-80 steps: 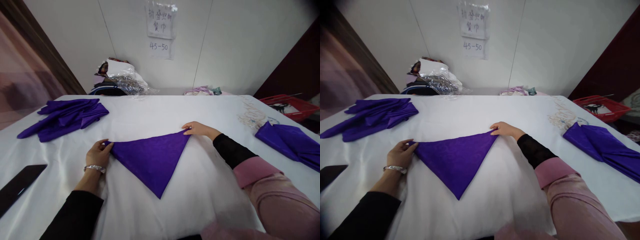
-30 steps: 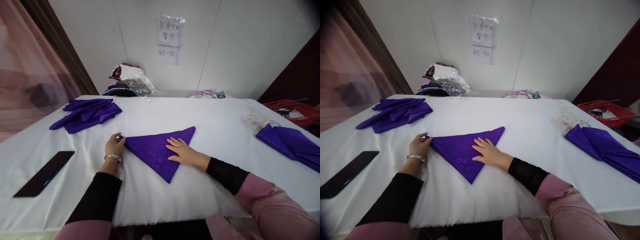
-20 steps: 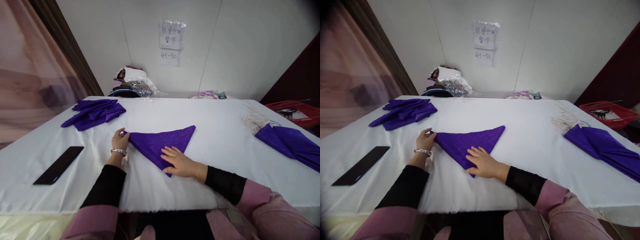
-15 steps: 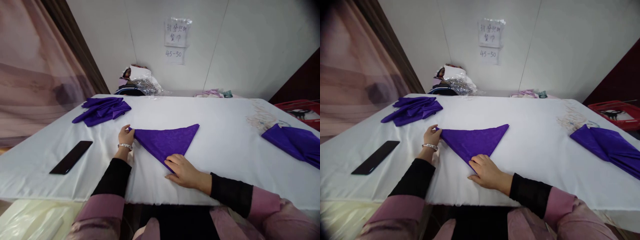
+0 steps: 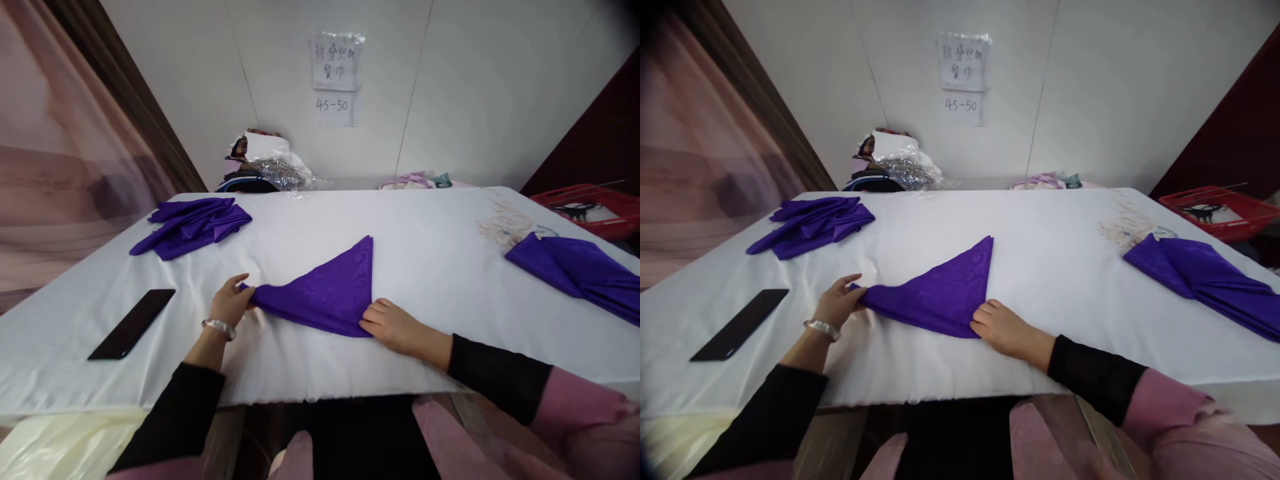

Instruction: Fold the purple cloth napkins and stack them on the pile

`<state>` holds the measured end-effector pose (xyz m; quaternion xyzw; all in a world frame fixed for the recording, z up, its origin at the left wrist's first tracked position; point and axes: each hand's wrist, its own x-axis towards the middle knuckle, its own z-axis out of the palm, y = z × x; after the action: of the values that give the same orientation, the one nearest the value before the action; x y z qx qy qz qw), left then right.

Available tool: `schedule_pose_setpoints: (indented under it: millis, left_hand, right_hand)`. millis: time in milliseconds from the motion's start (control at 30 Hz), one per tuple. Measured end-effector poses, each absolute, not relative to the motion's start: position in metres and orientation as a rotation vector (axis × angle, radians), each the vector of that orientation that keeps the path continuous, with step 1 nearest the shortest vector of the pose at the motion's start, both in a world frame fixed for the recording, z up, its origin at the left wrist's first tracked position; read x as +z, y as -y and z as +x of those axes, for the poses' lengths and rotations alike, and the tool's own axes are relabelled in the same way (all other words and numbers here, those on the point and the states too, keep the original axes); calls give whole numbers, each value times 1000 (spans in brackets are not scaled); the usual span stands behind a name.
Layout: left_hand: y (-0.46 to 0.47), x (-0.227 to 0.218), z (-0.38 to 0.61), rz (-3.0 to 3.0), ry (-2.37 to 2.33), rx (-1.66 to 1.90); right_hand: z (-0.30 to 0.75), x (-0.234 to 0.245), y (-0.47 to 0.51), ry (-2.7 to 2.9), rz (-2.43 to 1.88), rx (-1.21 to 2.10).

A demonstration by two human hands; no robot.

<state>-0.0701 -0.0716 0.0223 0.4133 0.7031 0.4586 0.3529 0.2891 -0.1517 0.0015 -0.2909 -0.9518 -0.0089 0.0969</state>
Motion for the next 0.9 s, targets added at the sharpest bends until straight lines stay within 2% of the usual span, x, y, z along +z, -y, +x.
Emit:
schedule_pose_setpoints:
  millis: [133, 300, 700, 900]
  left_hand:
    - [129, 26, -65, 1229, -1641, 931]
    - [179, 42, -50, 1162, -1487, 738]
    - [192, 43, -56, 1012, -1470, 894]
    - [172, 71, -33, 1008, -1344, 1056]
  right_hand:
    - [331, 1, 167, 2770, -913, 72]
    - [352, -1, 194, 2598, -1028, 226]
    - [322, -11, 214, 2433, -1185, 135]
    - [320, -10, 217, 2452, -1242, 115]
